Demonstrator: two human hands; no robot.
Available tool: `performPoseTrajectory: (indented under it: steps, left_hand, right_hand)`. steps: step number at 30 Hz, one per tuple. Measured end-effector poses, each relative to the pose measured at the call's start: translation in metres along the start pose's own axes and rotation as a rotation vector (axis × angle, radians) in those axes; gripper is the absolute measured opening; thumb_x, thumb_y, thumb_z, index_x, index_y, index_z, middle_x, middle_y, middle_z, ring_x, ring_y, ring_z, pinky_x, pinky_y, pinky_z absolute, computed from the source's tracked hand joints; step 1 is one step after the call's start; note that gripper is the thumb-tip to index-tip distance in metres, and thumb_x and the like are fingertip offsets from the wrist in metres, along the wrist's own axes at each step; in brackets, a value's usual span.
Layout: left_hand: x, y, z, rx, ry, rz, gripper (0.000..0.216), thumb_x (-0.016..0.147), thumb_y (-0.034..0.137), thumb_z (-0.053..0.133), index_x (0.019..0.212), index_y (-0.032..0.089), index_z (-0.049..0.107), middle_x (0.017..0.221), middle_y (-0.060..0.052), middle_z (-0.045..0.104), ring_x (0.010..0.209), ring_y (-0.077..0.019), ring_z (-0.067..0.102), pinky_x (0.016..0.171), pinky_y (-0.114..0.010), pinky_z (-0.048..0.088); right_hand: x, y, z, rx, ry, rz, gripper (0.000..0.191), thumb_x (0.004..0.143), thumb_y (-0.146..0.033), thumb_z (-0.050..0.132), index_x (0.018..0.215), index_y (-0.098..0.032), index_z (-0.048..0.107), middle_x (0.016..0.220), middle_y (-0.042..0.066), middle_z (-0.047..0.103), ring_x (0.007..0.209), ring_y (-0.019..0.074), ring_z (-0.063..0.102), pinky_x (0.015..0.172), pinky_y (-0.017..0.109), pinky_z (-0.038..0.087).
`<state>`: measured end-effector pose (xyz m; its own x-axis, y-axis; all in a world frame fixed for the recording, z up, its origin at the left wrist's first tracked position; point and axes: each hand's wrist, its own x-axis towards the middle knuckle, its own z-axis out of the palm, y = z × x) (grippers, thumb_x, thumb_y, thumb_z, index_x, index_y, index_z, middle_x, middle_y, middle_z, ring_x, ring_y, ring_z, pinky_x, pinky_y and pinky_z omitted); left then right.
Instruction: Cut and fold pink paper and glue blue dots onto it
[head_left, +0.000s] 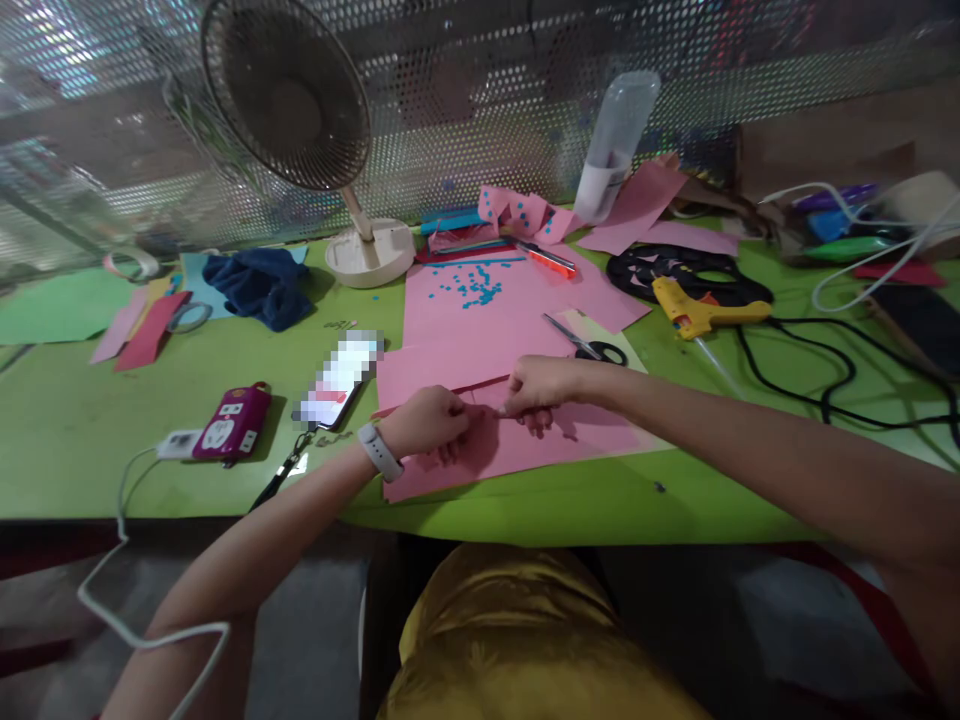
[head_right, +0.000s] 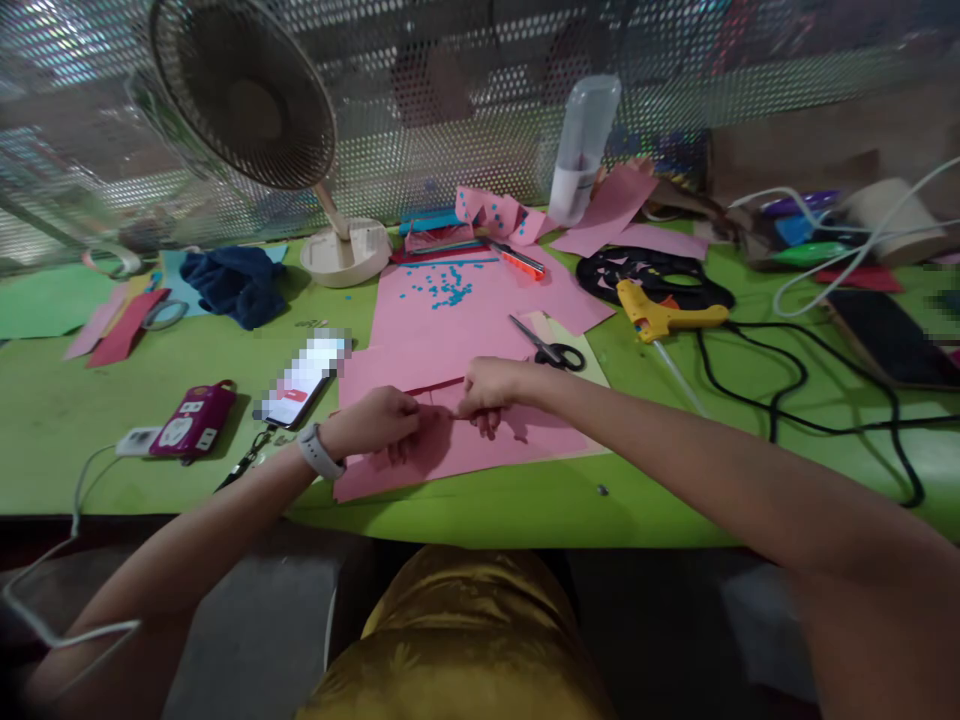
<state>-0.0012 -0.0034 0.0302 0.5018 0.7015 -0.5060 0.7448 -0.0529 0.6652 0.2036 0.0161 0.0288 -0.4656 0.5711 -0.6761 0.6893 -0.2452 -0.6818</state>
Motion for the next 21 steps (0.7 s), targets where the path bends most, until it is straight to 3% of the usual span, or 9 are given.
performPoseTrajectory:
  steps: [3, 12, 21]
  left_hand:
    - [0.009, 0.0, 0.003, -0.057, -0.082, -0.074, 0.051, 0.087, 0.052, 0.053, 0.05, 0.017, 0.054, 0.043, -0.003, 0.06, 0.033, -0.0108, 0.052, 0.039, -0.023, 0.044]
    - [0.01, 0.003, -0.006, -0.027, -0.137, -0.14, 0.049, 0.085, 0.049, 0.058, 0.049, 0.015, 0.057, 0.042, -0.004, 0.06, 0.035, -0.0107, 0.053, 0.04, -0.021, 0.039]
    - [-0.004, -0.022, -0.021, 0.0, -0.139, -0.195, 0.051, 0.075, 0.06, 0.064, 0.052, 0.015, 0.061, 0.04, -0.002, 0.057, 0.032, -0.0086, 0.047, 0.04, -0.021, 0.039]
  right_hand:
    - [-0.001, -0.001, -0.001, 0.01, -0.018, -0.003, 0.032, 0.078, -0.033, 0.071, 0.057, -0.013, 0.058, 0.046, 0.002, 0.064, 0.041, 0.0102, 0.06, 0.041, 0.018, 0.04]
    - [0.004, 0.006, 0.001, 0.032, 0.001, -0.027, 0.041, 0.071, -0.045, 0.078, 0.055, -0.013, 0.056, 0.045, 0.002, 0.063, 0.04, 0.0106, 0.06, 0.041, 0.018, 0.045]
    - [0.006, 0.01, 0.003, 0.058, 0.029, -0.041, 0.032, 0.077, -0.029, 0.074, 0.057, -0.012, 0.057, 0.047, 0.003, 0.064, 0.04, 0.0114, 0.06, 0.042, 0.02, 0.048]
